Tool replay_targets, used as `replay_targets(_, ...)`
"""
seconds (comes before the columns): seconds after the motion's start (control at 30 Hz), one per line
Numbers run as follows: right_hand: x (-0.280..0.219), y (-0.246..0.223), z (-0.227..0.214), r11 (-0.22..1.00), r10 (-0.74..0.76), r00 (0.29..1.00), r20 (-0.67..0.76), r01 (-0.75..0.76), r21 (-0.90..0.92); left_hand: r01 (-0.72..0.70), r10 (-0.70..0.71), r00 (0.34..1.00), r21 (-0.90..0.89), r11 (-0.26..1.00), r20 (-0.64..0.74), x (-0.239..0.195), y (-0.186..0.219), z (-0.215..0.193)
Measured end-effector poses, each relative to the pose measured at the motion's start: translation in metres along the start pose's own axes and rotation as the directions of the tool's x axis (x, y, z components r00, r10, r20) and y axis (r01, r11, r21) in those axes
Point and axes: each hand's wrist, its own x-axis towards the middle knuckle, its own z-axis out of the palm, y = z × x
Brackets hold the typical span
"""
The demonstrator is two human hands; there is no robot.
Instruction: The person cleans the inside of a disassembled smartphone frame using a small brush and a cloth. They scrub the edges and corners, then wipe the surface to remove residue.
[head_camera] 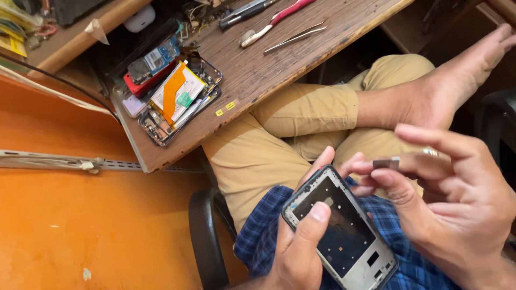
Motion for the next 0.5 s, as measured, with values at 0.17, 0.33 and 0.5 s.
replay_targets(0.17, -0.003, 0.004, 0.007, 0.989, -0.131, 0.984, 0.121, 0.138, -0.05, -0.078, 0.077, 0.997, 0.043, 0.996, 0.021, -0.004, 0.004, -0.003)
replay_targets(0.33, -0.001, -0.005, 0.016, 0.921, -0.242, 0.956, 0.164, 0.28, -0.272, -0.136, 0.13, 0.99, 0.148, 0.98, 0.048, -0.009, 0.011, -0.007)
replay_targets(0.5, -0.001, -0.007, 0.022, 0.889, -0.288, 0.948, 0.137, 0.318, -0.329, -0.182, 0.171, 0.983, 0.198, 0.963, 0.074, -0.011, 0.013, -0.009)
